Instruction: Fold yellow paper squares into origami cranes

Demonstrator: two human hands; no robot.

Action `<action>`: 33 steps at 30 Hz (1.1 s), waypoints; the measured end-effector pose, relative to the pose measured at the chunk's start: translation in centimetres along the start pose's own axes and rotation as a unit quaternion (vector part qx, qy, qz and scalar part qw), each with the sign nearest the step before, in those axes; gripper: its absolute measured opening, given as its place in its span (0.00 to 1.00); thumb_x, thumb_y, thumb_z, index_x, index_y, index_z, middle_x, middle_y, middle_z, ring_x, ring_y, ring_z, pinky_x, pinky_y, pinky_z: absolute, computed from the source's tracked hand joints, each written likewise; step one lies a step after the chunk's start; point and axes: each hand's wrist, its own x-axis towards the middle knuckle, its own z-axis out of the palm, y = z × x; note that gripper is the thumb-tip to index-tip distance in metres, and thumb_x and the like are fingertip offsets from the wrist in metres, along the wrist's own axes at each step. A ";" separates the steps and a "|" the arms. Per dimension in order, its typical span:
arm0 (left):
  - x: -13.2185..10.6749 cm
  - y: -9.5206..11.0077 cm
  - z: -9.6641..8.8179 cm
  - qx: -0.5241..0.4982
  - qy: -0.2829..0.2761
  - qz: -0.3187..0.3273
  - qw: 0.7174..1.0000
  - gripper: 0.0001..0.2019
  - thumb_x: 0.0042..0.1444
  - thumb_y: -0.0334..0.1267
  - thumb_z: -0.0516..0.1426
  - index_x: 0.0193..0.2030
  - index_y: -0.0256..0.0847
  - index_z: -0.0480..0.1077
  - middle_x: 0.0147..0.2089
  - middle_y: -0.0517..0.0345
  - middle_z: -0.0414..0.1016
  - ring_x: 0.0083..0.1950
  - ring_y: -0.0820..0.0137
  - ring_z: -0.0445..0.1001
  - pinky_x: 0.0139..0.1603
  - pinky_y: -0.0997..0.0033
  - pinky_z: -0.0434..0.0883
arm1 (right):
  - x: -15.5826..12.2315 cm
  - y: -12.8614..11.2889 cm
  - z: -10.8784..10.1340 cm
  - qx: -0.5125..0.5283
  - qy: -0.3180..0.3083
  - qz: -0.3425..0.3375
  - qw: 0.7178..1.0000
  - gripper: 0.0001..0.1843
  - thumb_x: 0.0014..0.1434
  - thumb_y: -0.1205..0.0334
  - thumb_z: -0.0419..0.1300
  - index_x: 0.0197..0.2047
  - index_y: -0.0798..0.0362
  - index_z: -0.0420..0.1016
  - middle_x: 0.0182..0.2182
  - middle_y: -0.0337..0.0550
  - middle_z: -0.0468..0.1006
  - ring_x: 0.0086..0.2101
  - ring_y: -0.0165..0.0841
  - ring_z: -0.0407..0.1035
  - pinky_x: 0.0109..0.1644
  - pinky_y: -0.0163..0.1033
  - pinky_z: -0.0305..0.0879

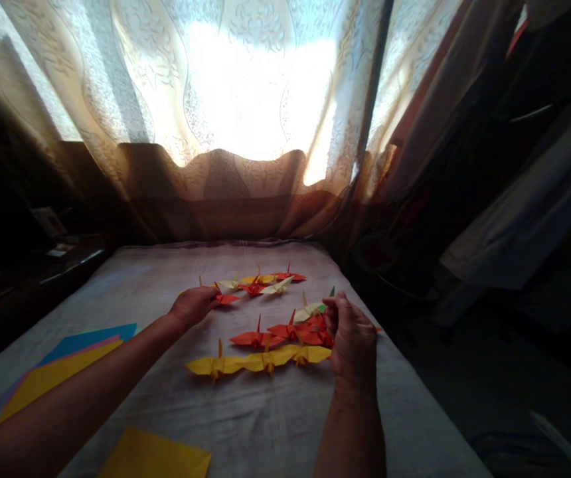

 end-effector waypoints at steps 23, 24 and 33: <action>2.3 4.0 0.8 0.029 0.061 0.177 0.982 0.17 0.58 0.30 0.59 0.54 0.47 0.74 0.59 0.50 0.75 0.67 0.54 0.64 0.66 0.50 0.58 | 0.7 0.7 -0.2 -0.004 0.014 0.024 1.000 0.25 0.32 0.42 0.73 0.22 0.56 0.78 0.15 0.33 0.69 0.16 0.21 0.58 0.17 0.27 0.51; 2.3 3.9 0.9 0.030 0.060 0.178 0.982 0.16 0.58 0.30 0.58 0.52 0.47 0.75 0.56 0.50 0.77 0.65 0.54 0.65 0.65 0.49 0.58 | 0.6 0.7 -0.2 -0.003 0.011 0.022 1.000 0.24 0.32 0.42 0.73 0.22 0.56 0.78 0.15 0.33 0.69 0.16 0.20 0.58 0.17 0.27 0.51; 1.5 2.8 0.9 0.038 0.061 0.174 0.982 0.06 0.58 0.38 0.59 0.37 0.44 0.79 0.45 0.49 0.81 0.58 0.54 0.70 0.63 0.52 0.59 | 0.6 1.1 0.0 -0.022 0.002 0.023 0.999 0.24 0.35 0.42 0.72 0.23 0.56 0.78 0.15 0.33 0.70 0.16 0.22 0.59 0.17 0.28 0.52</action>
